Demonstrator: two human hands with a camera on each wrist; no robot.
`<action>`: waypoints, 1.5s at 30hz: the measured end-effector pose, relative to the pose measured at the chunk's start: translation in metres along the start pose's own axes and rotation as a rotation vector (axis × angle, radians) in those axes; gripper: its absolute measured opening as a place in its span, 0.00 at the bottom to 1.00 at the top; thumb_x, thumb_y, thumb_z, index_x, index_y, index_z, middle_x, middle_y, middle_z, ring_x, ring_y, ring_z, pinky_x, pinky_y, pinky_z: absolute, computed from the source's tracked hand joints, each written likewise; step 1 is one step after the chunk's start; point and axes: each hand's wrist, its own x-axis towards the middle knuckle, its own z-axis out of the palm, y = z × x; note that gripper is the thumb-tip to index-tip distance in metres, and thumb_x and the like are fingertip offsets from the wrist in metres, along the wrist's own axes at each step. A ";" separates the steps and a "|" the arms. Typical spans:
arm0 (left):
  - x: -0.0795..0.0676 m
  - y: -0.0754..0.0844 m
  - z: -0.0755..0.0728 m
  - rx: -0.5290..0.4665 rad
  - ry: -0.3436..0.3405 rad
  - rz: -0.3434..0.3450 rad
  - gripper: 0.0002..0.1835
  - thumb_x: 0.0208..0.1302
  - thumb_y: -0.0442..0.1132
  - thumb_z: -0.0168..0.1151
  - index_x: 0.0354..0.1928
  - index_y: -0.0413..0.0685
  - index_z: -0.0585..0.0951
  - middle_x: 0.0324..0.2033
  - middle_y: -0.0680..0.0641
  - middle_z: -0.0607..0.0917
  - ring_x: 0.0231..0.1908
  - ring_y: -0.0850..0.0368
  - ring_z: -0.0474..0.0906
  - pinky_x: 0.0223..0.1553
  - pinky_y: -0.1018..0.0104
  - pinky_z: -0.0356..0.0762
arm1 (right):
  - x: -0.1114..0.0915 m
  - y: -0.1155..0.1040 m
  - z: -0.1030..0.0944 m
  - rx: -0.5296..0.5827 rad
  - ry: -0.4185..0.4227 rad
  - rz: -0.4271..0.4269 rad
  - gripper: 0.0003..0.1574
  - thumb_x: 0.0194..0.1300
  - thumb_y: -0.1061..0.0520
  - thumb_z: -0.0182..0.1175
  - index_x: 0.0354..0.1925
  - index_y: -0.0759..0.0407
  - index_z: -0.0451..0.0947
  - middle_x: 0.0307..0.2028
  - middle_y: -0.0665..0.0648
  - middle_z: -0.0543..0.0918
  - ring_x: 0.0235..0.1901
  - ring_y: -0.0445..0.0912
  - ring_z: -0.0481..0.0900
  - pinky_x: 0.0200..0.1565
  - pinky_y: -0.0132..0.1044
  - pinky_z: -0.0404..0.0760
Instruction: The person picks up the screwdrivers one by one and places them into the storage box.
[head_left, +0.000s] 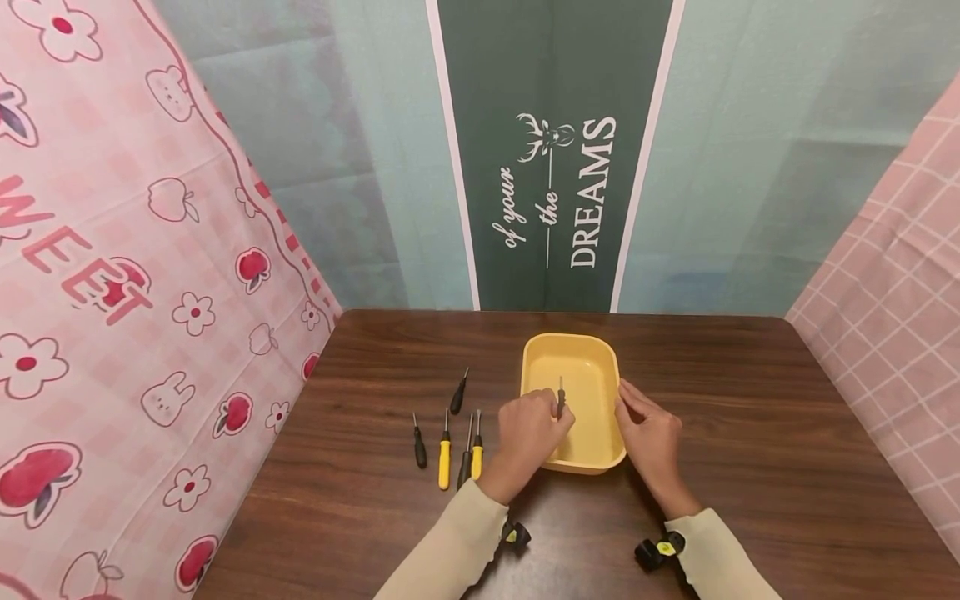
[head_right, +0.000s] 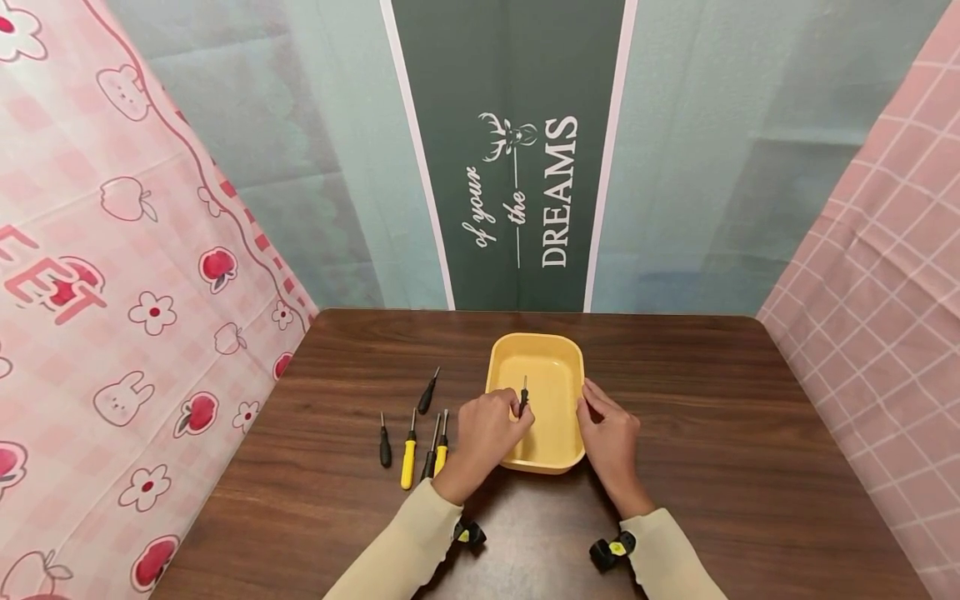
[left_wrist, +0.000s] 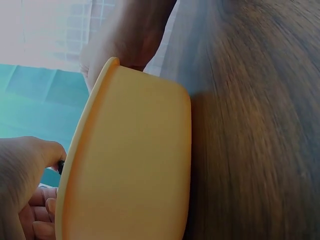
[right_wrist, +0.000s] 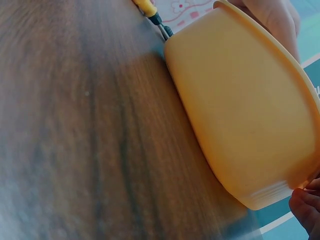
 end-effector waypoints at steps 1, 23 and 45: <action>0.000 0.001 0.000 -0.002 -0.002 0.002 0.23 0.59 0.52 0.64 0.13 0.59 0.65 0.11 0.61 0.61 0.12 0.66 0.56 0.14 0.70 0.51 | 0.000 0.000 0.000 0.002 0.000 -0.001 0.18 0.57 0.71 0.70 0.48 0.69 0.85 0.48 0.64 0.87 0.49 0.59 0.85 0.47 0.14 0.70; 0.001 0.009 0.007 -0.021 -0.058 0.013 0.21 0.59 0.52 0.64 0.14 0.60 0.67 0.12 0.61 0.64 0.12 0.66 0.59 0.14 0.70 0.53 | 0.001 -0.002 0.000 0.007 0.003 -0.022 0.17 0.56 0.72 0.70 0.46 0.71 0.85 0.47 0.63 0.87 0.49 0.50 0.84 0.46 0.14 0.71; 0.001 0.010 0.014 -0.047 -0.130 0.000 0.21 0.60 0.54 0.63 0.15 0.60 0.68 0.13 0.60 0.66 0.13 0.65 0.61 0.15 0.69 0.55 | 0.003 -0.005 0.000 0.024 0.005 -0.027 0.17 0.55 0.73 0.70 0.45 0.72 0.85 0.46 0.65 0.87 0.48 0.58 0.85 0.45 0.15 0.72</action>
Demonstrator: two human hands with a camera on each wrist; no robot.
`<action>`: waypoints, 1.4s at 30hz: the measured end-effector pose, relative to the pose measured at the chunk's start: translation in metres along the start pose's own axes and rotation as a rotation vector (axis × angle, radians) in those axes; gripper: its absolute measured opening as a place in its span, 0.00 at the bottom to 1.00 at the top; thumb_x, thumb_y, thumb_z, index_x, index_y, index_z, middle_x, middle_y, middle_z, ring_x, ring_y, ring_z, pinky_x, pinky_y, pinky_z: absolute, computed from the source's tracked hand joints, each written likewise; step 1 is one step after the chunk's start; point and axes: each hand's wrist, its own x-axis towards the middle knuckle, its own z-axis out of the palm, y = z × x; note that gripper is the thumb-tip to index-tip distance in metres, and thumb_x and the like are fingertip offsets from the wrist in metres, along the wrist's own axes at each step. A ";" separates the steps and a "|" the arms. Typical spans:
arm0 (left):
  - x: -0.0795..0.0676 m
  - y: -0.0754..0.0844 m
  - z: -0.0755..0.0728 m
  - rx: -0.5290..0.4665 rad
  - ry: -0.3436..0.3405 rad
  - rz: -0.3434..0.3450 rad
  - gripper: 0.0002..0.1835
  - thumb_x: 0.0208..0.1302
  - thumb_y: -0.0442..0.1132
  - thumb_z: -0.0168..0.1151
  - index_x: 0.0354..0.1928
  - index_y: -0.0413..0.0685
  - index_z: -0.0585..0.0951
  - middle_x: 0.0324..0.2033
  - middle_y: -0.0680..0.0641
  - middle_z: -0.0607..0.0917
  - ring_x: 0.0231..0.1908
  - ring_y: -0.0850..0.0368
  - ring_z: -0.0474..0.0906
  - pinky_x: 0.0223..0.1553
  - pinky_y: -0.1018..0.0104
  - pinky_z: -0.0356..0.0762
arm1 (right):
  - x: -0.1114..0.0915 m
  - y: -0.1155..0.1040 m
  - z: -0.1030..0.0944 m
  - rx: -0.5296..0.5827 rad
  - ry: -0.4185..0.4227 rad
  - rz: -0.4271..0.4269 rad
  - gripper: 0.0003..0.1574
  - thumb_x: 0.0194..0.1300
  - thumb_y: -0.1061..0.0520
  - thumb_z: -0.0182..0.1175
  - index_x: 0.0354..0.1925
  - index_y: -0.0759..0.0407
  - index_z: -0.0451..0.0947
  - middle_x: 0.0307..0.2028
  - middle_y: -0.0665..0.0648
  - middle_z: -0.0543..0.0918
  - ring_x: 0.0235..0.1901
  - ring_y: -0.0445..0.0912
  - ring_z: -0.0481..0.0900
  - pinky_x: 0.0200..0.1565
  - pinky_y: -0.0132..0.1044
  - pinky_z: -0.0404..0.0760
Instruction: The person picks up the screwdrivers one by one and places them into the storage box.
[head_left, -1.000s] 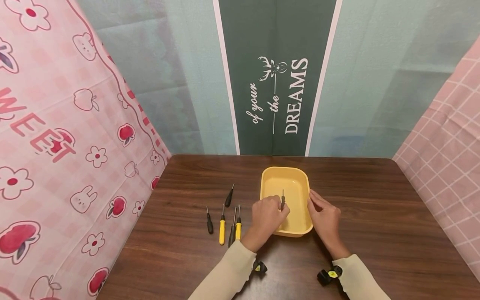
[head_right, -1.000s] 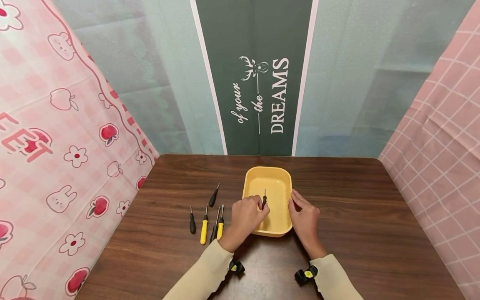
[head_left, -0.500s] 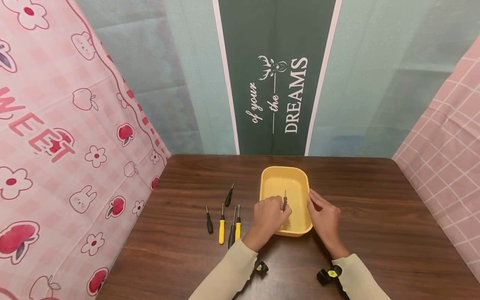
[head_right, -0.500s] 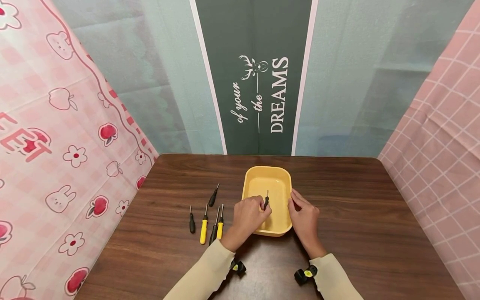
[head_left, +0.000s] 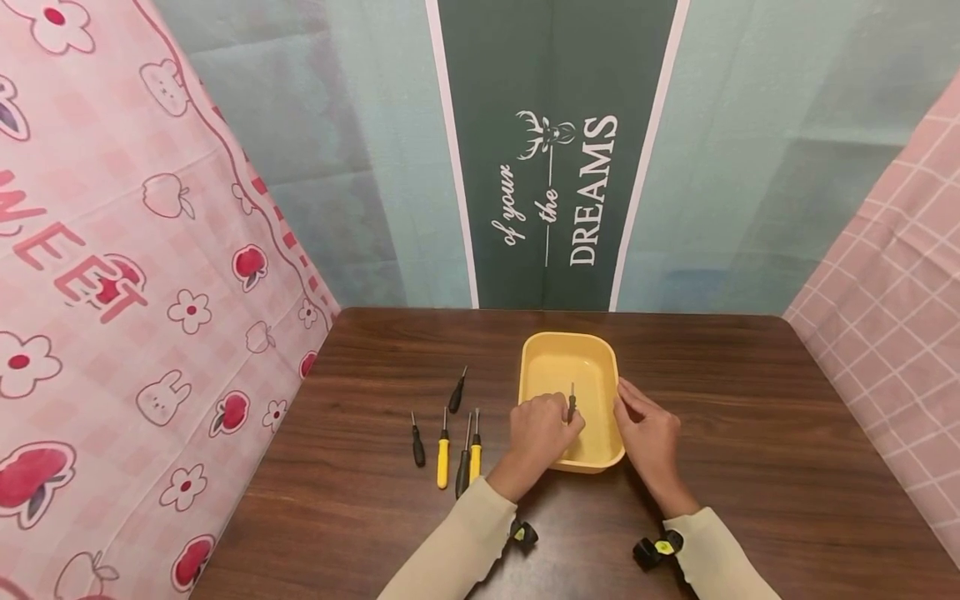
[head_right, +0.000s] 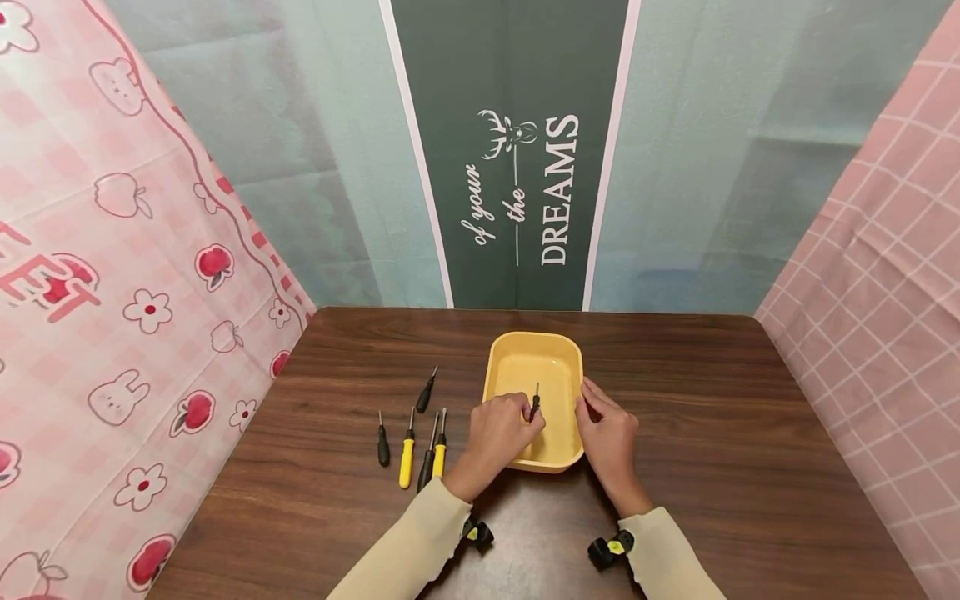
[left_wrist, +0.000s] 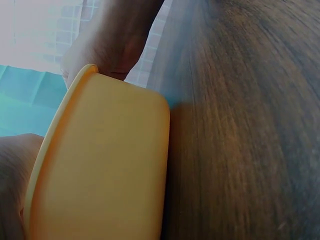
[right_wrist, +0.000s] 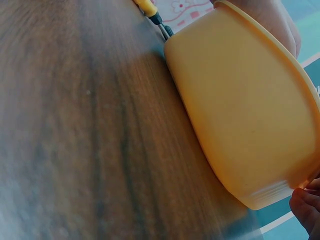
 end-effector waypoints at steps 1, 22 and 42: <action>0.000 0.000 0.000 0.000 0.000 0.001 0.21 0.60 0.54 0.63 0.15 0.60 0.68 0.13 0.60 0.66 0.13 0.65 0.61 0.15 0.69 0.55 | 0.000 0.000 0.000 0.001 0.001 0.001 0.17 0.55 0.73 0.70 0.45 0.72 0.85 0.46 0.65 0.87 0.48 0.57 0.85 0.45 0.15 0.72; 0.000 -0.001 0.003 0.035 -0.045 0.006 0.24 0.62 0.55 0.61 0.13 0.58 0.67 0.11 0.58 0.65 0.12 0.63 0.61 0.14 0.67 0.57 | 0.000 0.001 0.001 0.006 0.008 -0.004 0.17 0.55 0.73 0.70 0.45 0.72 0.85 0.46 0.65 0.87 0.49 0.49 0.84 0.45 0.15 0.72; 0.000 0.003 0.002 0.085 -0.117 -0.009 0.23 0.62 0.56 0.62 0.14 0.57 0.70 0.12 0.56 0.67 0.13 0.60 0.63 0.14 0.65 0.59 | -0.001 0.002 0.000 -0.025 0.002 -0.008 0.17 0.55 0.72 0.71 0.45 0.71 0.86 0.46 0.63 0.87 0.49 0.50 0.84 0.47 0.14 0.71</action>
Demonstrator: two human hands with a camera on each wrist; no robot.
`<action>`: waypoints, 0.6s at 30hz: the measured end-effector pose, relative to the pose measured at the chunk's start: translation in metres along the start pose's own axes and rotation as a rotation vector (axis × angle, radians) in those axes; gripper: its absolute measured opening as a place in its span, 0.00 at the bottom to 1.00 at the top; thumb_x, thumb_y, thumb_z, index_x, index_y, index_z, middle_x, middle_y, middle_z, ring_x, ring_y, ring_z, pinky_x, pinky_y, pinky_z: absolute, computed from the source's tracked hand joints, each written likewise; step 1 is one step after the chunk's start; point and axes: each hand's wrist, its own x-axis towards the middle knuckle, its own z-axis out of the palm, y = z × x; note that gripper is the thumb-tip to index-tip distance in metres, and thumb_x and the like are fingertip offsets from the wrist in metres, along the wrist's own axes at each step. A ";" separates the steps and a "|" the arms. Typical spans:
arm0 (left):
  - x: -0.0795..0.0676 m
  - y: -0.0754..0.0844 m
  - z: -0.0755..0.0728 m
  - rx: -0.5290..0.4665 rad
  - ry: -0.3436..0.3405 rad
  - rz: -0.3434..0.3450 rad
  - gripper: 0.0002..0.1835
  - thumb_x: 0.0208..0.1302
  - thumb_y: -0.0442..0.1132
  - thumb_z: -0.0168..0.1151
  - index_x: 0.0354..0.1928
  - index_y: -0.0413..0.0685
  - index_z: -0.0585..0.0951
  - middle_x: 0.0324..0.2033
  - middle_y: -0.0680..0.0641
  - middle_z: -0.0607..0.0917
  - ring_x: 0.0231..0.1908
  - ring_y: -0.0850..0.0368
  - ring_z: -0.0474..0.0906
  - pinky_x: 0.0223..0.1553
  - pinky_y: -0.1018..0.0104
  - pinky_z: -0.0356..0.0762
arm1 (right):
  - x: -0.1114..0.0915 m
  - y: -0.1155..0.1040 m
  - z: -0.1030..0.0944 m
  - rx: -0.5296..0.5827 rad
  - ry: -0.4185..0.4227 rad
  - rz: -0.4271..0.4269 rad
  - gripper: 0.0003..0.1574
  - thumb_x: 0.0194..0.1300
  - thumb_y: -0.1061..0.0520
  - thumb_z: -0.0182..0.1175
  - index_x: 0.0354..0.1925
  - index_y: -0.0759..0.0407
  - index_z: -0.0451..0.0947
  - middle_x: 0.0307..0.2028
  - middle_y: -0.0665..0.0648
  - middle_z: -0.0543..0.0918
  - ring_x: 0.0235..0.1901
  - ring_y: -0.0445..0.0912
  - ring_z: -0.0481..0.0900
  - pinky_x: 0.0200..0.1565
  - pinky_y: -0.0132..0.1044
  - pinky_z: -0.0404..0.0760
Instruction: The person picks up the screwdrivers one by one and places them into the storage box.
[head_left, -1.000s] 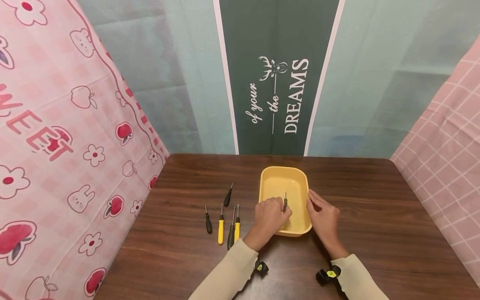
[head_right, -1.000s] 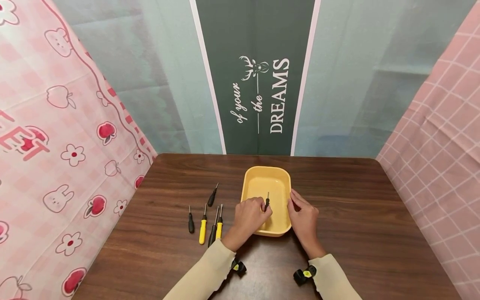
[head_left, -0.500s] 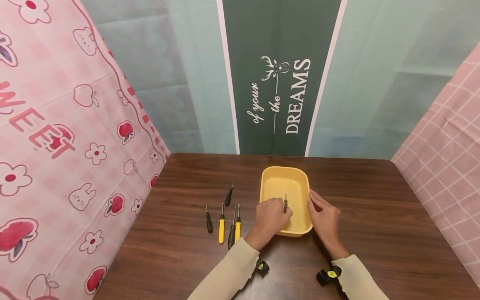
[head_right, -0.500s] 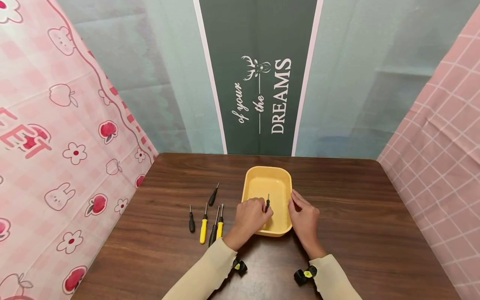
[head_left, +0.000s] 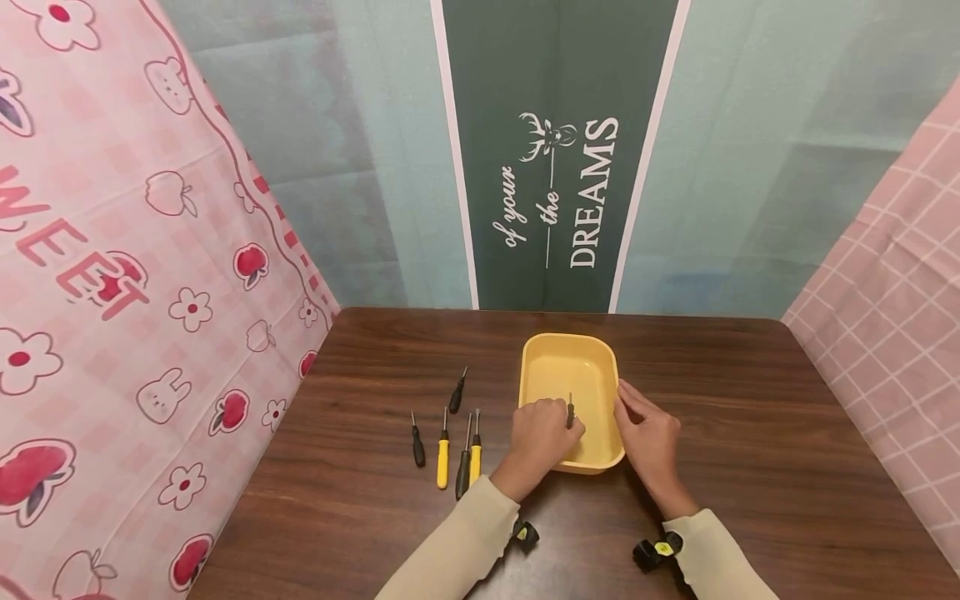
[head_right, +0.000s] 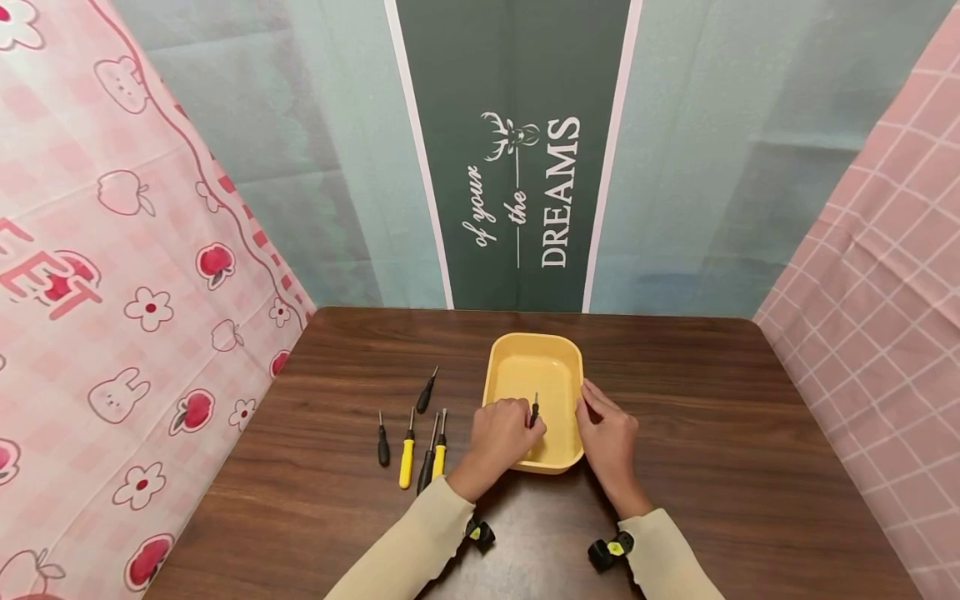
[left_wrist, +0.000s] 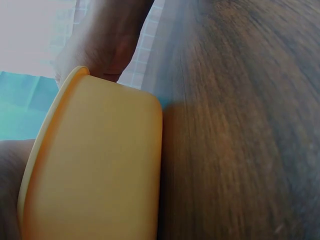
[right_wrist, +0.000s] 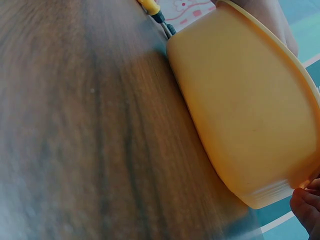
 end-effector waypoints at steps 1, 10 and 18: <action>0.000 0.000 0.000 0.002 -0.006 -0.002 0.23 0.62 0.56 0.62 0.14 0.57 0.70 0.12 0.56 0.67 0.13 0.60 0.63 0.14 0.65 0.59 | 0.000 0.000 0.000 -0.003 0.001 -0.001 0.17 0.55 0.72 0.71 0.45 0.70 0.86 0.46 0.63 0.87 0.49 0.50 0.84 0.47 0.14 0.71; 0.000 0.001 0.002 0.007 -0.046 -0.015 0.23 0.60 0.56 0.62 0.13 0.57 0.69 0.12 0.56 0.68 0.13 0.60 0.64 0.14 0.64 0.60 | -0.002 0.001 0.001 -0.005 0.002 -0.001 0.17 0.56 0.71 0.71 0.46 0.70 0.86 0.46 0.63 0.87 0.49 0.46 0.83 0.47 0.14 0.71; 0.001 0.000 0.005 -0.001 -0.061 -0.010 0.23 0.59 0.55 0.63 0.11 0.58 0.68 0.10 0.57 0.68 0.13 0.59 0.64 0.14 0.63 0.60 | -0.003 0.004 0.002 0.002 0.006 0.009 0.17 0.56 0.71 0.70 0.46 0.70 0.86 0.47 0.63 0.87 0.49 0.49 0.84 0.47 0.14 0.71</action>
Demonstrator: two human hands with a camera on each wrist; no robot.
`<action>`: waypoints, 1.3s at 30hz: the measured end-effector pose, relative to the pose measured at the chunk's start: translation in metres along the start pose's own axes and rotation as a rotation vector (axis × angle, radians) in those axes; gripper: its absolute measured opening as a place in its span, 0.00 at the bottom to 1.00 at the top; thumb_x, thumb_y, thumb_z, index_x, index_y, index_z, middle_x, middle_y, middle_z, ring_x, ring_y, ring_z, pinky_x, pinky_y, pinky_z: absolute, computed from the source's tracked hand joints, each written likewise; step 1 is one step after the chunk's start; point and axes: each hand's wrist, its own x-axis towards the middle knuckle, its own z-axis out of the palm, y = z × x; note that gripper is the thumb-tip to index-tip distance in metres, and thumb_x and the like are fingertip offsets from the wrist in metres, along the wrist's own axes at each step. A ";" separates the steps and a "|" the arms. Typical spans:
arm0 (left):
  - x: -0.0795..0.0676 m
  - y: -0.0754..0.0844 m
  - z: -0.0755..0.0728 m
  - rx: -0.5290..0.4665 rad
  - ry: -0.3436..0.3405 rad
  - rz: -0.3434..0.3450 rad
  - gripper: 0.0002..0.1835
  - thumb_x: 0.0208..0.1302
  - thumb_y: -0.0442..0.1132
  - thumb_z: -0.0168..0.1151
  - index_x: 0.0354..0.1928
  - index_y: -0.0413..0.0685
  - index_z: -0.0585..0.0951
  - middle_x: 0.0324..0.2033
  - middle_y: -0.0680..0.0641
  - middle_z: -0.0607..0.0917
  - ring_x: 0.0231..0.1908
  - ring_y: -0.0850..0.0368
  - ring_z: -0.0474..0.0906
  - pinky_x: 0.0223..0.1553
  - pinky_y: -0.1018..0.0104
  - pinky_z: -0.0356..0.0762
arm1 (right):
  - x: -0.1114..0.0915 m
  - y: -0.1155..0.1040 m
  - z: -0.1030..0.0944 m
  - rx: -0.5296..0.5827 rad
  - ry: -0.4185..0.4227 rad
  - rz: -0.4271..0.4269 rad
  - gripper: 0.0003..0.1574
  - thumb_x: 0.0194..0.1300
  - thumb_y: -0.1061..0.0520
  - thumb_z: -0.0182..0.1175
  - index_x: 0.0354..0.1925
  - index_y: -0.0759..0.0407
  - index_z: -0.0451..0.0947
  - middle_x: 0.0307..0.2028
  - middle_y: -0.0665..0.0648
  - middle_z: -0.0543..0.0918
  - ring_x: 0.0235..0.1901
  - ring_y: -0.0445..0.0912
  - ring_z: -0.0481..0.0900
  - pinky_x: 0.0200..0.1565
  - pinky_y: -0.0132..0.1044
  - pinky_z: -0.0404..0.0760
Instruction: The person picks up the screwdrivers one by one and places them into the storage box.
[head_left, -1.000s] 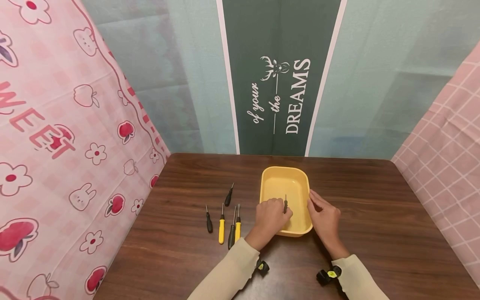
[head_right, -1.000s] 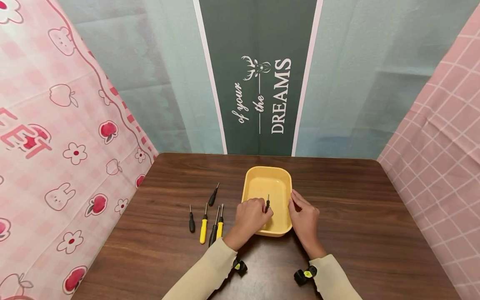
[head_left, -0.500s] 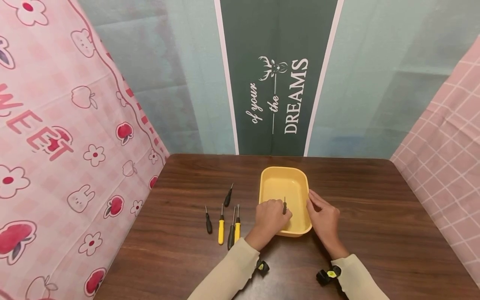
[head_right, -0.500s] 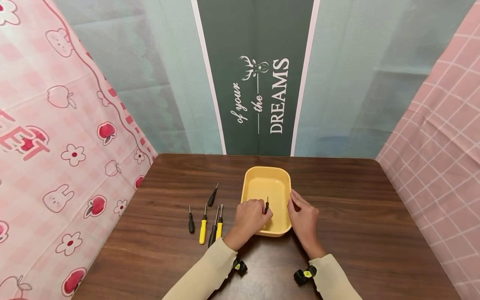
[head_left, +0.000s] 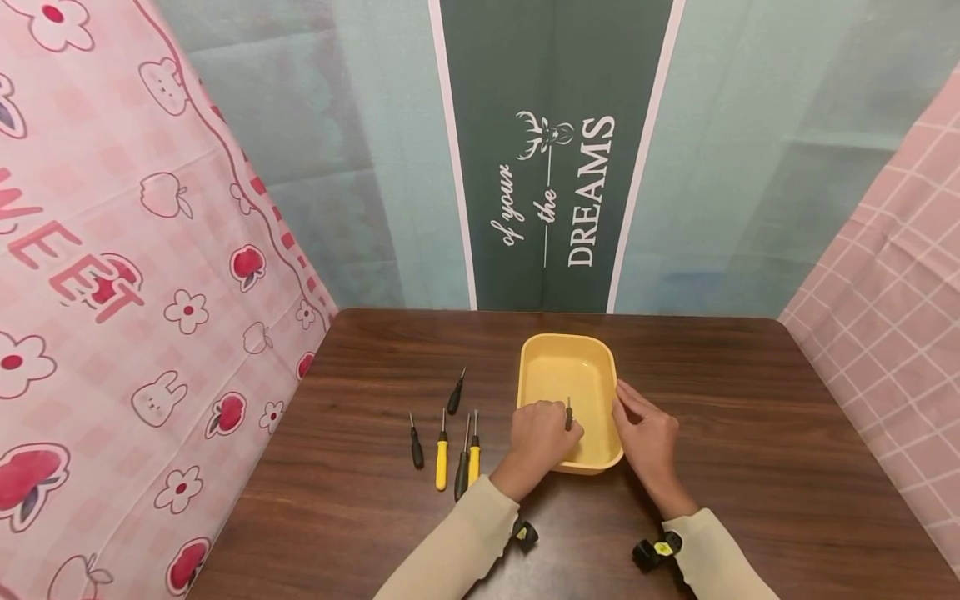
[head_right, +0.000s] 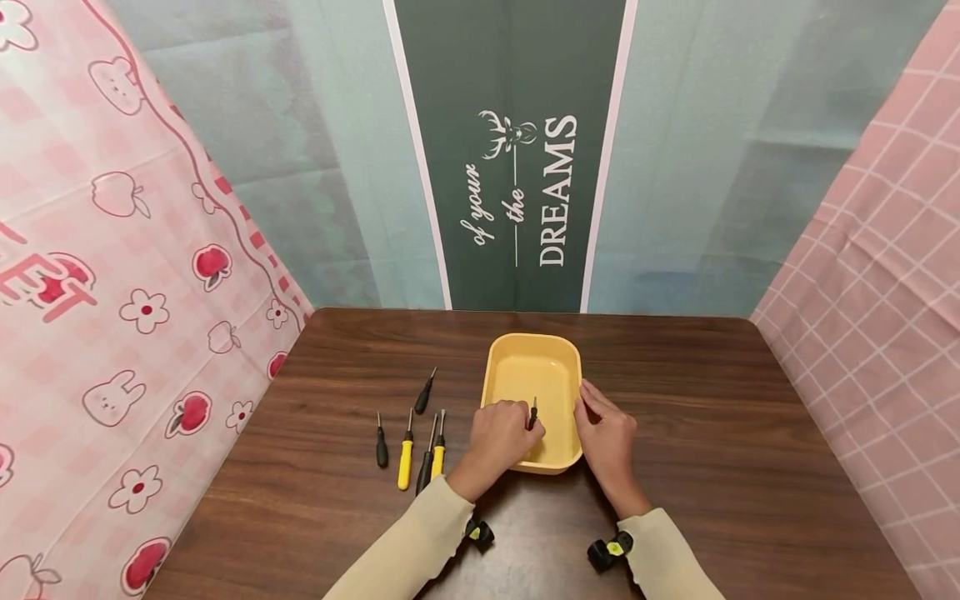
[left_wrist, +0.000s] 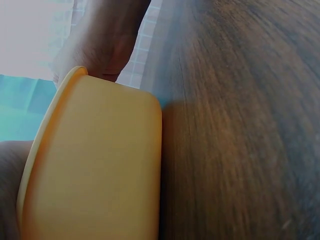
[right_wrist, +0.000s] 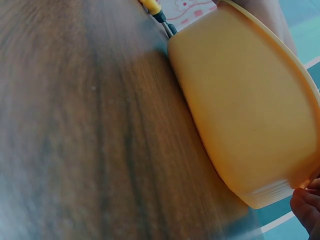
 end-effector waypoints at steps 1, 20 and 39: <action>0.000 0.000 0.000 0.000 -0.004 -0.001 0.24 0.59 0.55 0.63 0.11 0.58 0.68 0.10 0.57 0.68 0.13 0.59 0.64 0.14 0.63 0.60 | 0.000 0.000 0.000 0.001 -0.001 0.001 0.17 0.56 0.71 0.70 0.46 0.70 0.86 0.47 0.63 0.87 0.49 0.50 0.84 0.47 0.14 0.71; 0.000 0.000 -0.002 0.031 -0.099 -0.006 0.24 0.60 0.57 0.63 0.10 0.59 0.70 0.10 0.57 0.69 0.14 0.59 0.65 0.16 0.63 0.62 | -0.001 -0.002 0.001 0.043 0.001 -0.005 0.17 0.56 0.73 0.70 0.46 0.71 0.85 0.47 0.64 0.87 0.50 0.42 0.83 0.45 0.15 0.73; 0.002 0.003 -0.003 0.060 -0.170 -0.019 0.25 0.62 0.58 0.62 0.11 0.58 0.71 0.11 0.56 0.70 0.15 0.59 0.67 0.18 0.63 0.64 | -0.001 0.000 0.000 0.000 0.001 0.012 0.18 0.55 0.73 0.70 0.46 0.70 0.86 0.47 0.63 0.87 0.48 0.58 0.85 0.46 0.14 0.71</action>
